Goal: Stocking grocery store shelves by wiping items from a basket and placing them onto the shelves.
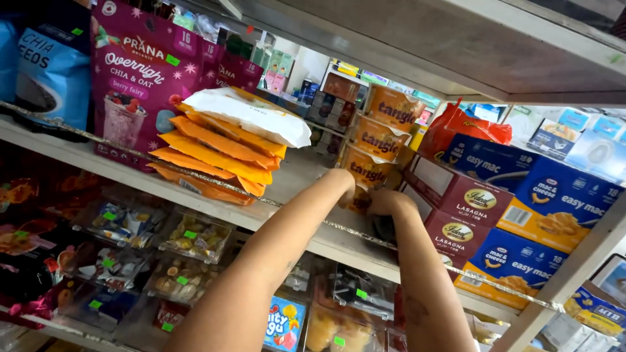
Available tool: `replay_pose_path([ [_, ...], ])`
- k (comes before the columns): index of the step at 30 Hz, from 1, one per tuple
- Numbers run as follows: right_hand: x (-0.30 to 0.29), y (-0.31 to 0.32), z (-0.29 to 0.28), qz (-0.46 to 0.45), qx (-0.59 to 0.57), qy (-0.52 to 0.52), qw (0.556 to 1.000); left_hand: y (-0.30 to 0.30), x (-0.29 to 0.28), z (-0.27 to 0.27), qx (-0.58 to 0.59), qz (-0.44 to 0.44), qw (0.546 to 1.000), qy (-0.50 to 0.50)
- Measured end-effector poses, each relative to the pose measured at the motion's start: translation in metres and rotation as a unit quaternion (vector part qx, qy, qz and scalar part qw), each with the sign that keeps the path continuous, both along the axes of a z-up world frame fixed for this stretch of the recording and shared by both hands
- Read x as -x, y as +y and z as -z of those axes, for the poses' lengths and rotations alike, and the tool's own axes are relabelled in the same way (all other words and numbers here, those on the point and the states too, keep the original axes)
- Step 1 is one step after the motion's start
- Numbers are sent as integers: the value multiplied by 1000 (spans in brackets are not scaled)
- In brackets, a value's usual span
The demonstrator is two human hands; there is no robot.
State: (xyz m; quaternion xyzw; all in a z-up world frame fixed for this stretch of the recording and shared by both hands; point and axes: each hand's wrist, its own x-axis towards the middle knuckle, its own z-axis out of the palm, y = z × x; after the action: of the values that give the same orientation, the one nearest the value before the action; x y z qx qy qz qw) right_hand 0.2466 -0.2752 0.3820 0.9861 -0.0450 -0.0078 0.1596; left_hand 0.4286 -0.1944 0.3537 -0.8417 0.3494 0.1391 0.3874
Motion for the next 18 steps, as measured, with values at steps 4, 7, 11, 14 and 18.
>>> replay_pose_path([
  [4,-5,2,-1,6,-23,-12,1000,3,-3,-10,49,-25,998,-13],
  [7,-30,-14,11,11,5,-30,999,67,88,-41,13,-8,998,-55],
  [11,-63,-32,29,21,-20,-97,995,43,61,-22,79,-75,994,-1],
  [14,-54,-29,37,11,-63,-90,994,29,34,-1,41,-56,998,-7],
  [18,-87,-59,47,5,2,-62,998,69,104,-20,7,-44,997,-58],
])
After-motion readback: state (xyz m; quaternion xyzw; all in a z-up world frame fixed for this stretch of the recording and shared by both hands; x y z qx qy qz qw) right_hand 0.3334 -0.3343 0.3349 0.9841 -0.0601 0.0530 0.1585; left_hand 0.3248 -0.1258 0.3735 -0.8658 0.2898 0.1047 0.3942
